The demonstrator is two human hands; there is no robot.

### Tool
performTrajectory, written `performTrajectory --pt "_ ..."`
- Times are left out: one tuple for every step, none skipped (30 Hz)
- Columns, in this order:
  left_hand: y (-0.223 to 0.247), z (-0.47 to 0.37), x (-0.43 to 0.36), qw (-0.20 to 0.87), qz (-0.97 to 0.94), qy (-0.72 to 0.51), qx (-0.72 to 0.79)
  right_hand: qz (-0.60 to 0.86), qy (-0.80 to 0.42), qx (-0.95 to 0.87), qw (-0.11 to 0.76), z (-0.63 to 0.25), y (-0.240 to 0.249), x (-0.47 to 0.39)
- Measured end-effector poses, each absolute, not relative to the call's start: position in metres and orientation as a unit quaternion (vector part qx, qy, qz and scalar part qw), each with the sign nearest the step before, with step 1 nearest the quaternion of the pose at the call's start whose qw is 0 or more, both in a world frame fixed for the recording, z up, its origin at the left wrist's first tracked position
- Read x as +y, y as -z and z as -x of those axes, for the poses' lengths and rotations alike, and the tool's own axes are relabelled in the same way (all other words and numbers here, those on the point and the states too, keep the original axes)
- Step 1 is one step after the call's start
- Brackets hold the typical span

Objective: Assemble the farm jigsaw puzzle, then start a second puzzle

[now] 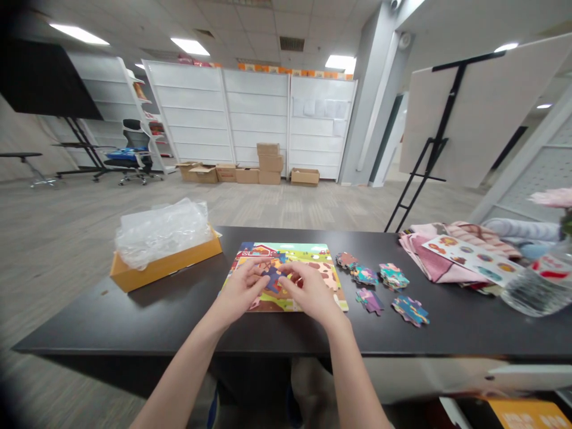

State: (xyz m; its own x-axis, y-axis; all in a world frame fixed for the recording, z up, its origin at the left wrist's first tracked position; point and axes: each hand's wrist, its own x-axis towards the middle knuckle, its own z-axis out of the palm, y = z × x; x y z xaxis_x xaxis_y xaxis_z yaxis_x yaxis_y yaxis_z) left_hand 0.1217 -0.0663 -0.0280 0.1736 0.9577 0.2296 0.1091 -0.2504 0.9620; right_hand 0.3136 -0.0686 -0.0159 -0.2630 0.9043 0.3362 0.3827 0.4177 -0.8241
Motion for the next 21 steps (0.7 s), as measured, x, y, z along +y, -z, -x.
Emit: performTrajectory --pt "0.028 -0.12 -0.065 0.444 -0.614 -0.493 0.427 0.436 -0.336 -0.717 0.428 -0.311 0.018 -0.067" --pt "0.027 -0.119 -0.064 0.445 -0.602 -0.507 0.428 0.43 -0.362 -0.699 0.442 -0.309 0.02 -0.066" --pt "0.026 -0.119 -0.063 0.442 -0.592 -0.521 0.427 0.425 -0.389 -0.678 0.457 -0.306 0.022 -0.065" --pt "0.025 -0.118 -0.063 0.437 -0.587 -0.532 0.426 0.421 -0.414 -0.655 0.472 -0.304 0.024 -0.063" --pt "0.024 -0.117 -0.063 0.431 -0.586 -0.538 0.426 0.421 -0.435 -0.632 0.484 -0.302 0.025 -0.062" --pt "0.023 -0.116 -0.063 0.426 -0.59 -0.537 0.426 0.424 -0.452 -0.612 0.492 -0.301 0.026 -0.061" --pt "0.023 -0.116 -0.063 0.423 -0.599 -0.529 0.427 0.429 -0.465 -0.594 0.497 -0.3 0.026 -0.06" --pt "0.023 -0.115 -0.064 0.417 -0.612 -0.517 0.428 0.432 -0.477 -0.579 0.5 -0.3 0.026 -0.059" --pt "0.024 -0.114 -0.064 0.407 -0.628 -0.506 0.429 0.436 -0.487 -0.566 0.502 -0.3 0.027 -0.058" --pt "0.026 -0.114 -0.065 0.392 -0.645 -0.497 0.428 0.439 -0.495 -0.556 0.503 -0.3 0.027 -0.057" --pt "0.028 -0.113 -0.065 0.371 -0.662 -0.492 0.426 0.44 -0.501 -0.548 0.505 -0.3 0.027 -0.056" --pt "0.03 -0.113 -0.064 0.348 -0.677 -0.492 0.423 0.441 -0.504 -0.542 0.508 -0.299 0.027 -0.056" --pt "0.032 -0.113 -0.064 0.325 -0.689 -0.493 0.421 0.442 -0.506 -0.536 0.511 -0.299 0.027 -0.055" --pt "0.034 -0.112 -0.063 0.303 -0.698 -0.495 0.419 0.443 -0.507 -0.531 0.514 -0.298 0.027 -0.055" --pt "0.035 -0.112 -0.062 0.283 -0.705 -0.496 0.419 0.444 -0.508 -0.528 0.516 -0.298 0.028 -0.055" --pt "0.035 -0.111 -0.062 0.266 -0.711 -0.496 0.42 0.445 -0.508 -0.525 0.517 -0.297 0.028 -0.055" --pt "0.035 -0.111 -0.061 0.25 -0.717 -0.495 0.423 0.447 -0.507 -0.524 0.517 -0.295 0.028 -0.055" --pt "0.035 -0.111 -0.061 0.235 -0.721 -0.492 0.427 0.449 -0.505 -0.525 0.517 -0.294 0.029 -0.055" --pt "0.034 -0.11 -0.061 0.22 -0.726 -0.487 0.432 0.451 -0.502 -0.526 0.517 -0.293 0.03 -0.055" --pt "0.033 -0.11 -0.061 0.207 -0.731 -0.482 0.436 0.452 -0.499 -0.528 0.518 -0.292 0.03 -0.055" --pt "0.033 -0.109 -0.061 0.197 -0.735 -0.476 0.441 0.453 -0.495 -0.531 0.518 -0.291 0.031 -0.055"
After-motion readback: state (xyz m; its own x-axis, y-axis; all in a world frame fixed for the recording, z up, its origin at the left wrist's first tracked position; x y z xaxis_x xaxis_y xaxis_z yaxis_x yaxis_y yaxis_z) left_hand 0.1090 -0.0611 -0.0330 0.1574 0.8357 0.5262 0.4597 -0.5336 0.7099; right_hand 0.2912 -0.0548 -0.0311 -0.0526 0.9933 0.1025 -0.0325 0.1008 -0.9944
